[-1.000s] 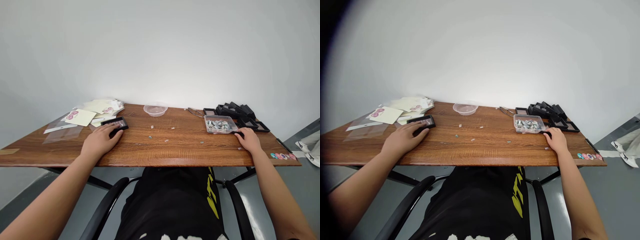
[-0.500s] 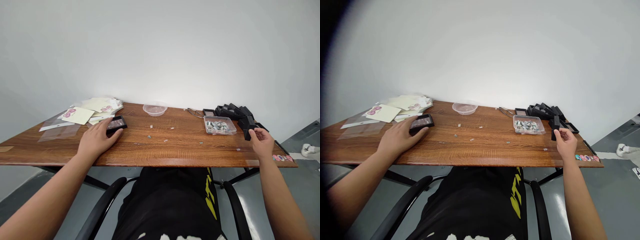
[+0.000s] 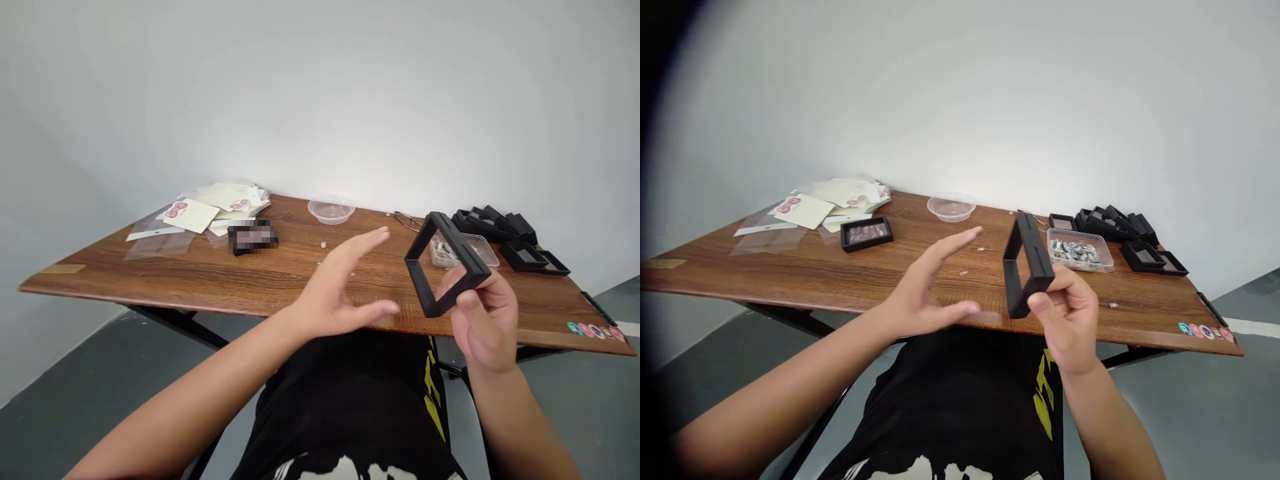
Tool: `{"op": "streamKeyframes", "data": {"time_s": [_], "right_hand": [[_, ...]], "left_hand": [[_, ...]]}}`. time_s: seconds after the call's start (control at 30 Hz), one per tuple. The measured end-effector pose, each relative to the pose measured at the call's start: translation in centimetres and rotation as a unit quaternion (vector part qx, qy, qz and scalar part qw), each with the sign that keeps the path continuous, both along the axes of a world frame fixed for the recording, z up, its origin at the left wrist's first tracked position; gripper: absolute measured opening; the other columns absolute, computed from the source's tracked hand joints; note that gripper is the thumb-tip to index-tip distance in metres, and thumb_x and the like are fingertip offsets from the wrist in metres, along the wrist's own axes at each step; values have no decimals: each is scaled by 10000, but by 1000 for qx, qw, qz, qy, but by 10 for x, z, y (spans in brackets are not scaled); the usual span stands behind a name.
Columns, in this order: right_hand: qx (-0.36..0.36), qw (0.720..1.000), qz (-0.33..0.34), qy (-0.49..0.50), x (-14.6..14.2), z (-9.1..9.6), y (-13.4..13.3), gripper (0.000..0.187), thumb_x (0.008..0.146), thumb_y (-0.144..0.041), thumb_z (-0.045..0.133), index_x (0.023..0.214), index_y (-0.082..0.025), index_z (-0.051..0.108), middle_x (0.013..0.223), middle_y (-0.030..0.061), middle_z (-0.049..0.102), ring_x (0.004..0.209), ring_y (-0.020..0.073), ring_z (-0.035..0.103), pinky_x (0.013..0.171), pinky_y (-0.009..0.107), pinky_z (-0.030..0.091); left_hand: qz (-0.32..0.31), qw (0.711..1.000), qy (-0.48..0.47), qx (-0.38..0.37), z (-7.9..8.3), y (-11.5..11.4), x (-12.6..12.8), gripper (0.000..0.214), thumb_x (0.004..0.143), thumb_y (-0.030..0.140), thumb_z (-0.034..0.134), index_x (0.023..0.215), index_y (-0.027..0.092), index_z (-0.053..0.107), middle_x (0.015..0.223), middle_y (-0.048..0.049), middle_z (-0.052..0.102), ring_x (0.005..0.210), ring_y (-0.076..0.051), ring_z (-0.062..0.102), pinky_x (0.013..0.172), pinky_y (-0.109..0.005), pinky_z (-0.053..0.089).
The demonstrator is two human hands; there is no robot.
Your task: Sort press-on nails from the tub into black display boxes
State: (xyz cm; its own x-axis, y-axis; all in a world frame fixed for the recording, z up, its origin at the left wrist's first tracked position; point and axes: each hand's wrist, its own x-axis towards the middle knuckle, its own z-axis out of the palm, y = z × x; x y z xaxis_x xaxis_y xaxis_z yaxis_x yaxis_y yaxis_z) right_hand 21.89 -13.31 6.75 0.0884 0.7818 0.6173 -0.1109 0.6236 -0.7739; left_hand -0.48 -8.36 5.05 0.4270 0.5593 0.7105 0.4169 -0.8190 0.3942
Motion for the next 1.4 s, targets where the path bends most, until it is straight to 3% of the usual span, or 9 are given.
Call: {"op": "streamKeyframes", "data": {"time_s": [0.1, 0.23, 0.43, 0.77, 0.87, 1.0, 1.07, 1.27, 1.4], "right_hand": [[-11, 999, 40, 0, -17, -4, -2, 141, 819, -311, 793, 790, -238, 676, 760, -3, 662, 693, 144, 618, 639, 285, 518], [-54, 995, 85, 6, -27, -10, -2, 125, 822, -302, 795, 809, -249, 683, 778, -6, 686, 706, 150, 643, 673, 296, 542], [-93, 986, 136, -2, -27, -12, -1, 100, 844, -334, 770, 849, -257, 707, 784, 4, 690, 680, 151, 628, 637, 285, 535], [-70, 984, 139, -89, -17, -4, 2, 367, 947, -459, 609, 682, -211, 662, 604, 3, 514, 550, 143, 471, 533, 306, 416], [-72, 983, 136, -99, -15, -7, 4, 390, 990, -482, 525, 753, -219, 688, 638, 12, 565, 589, 152, 526, 565, 309, 441], [-56, 985, 113, -121, -18, -14, 5, 221, 956, -415, 609, 887, -231, 711, 748, 19, 641, 660, 157, 585, 611, 309, 479], [-42, 982, 88, -161, -22, -18, 6, 70, 896, -302, 696, 912, -235, 709, 762, 10, 643, 674, 152, 585, 618, 301, 486], [22, 969, -8, -246, -34, -30, 13, 136, 782, -218, 780, 904, -257, 733, 874, 31, 694, 727, 175, 597, 676, 346, 518], [-26, 982, -18, -188, -36, -35, 16, 53, 805, -222, 759, 824, -249, 717, 818, 28, 697, 733, 184, 616, 670, 344, 532]], "left_hand": [[-142, 986, -84, -25, 11, -5, 22, 965, 786, 601, 771, 1550, 269, 282, 1591, -138, 375, 1453, -327, 398, 1208, -474, 359], [-188, 970, -127, -84, 6, -5, 27, 975, 754, 437, 852, 1543, 295, 298, 1561, -126, 415, 1383, -319, 481, 1118, -442, 455], [-170, 959, -160, -160, -6, -11, 22, 1060, 702, 442, 886, 1555, 306, 271, 1546, -120, 434, 1410, -342, 433, 1085, -441, 458], [-146, 985, -86, -36, -16, -11, 20, 889, 700, 452, 886, 1453, 277, 447, 1498, -157, 465, 1414, -354, 422, 1181, -511, 345], [-151, 966, -148, -152, -16, -15, 22, 838, 640, 404, 919, 1366, 258, 526, 1446, -126, 528, 1358, -339, 486, 1132, -461, 407], [-131, 919, -215, -303, -13, -16, 26, 588, 837, 500, 723, 1315, 217, 530, 1233, -99, 659, 1123, -264, 646, 905, -358, 548], [-115, 916, -217, -317, -13, -13, 28, 507, 903, 548, 618, 1268, 202, 553, 1128, -87, 684, 1044, -240, 664, 876, -344, 553], [-76, 915, -197, -343, -20, -5, 31, 504, 982, 640, 404, 1097, 191, 602, 935, -56, 679, 913, -207, 666, 794, -324, 553], [-51, 934, -174, -308, -23, -11, 30, 511, 1008, 616, 330, 1112, 194, 598, 1163, -105, 649, 1143, -245, 604, 976, -397, 499]]}}
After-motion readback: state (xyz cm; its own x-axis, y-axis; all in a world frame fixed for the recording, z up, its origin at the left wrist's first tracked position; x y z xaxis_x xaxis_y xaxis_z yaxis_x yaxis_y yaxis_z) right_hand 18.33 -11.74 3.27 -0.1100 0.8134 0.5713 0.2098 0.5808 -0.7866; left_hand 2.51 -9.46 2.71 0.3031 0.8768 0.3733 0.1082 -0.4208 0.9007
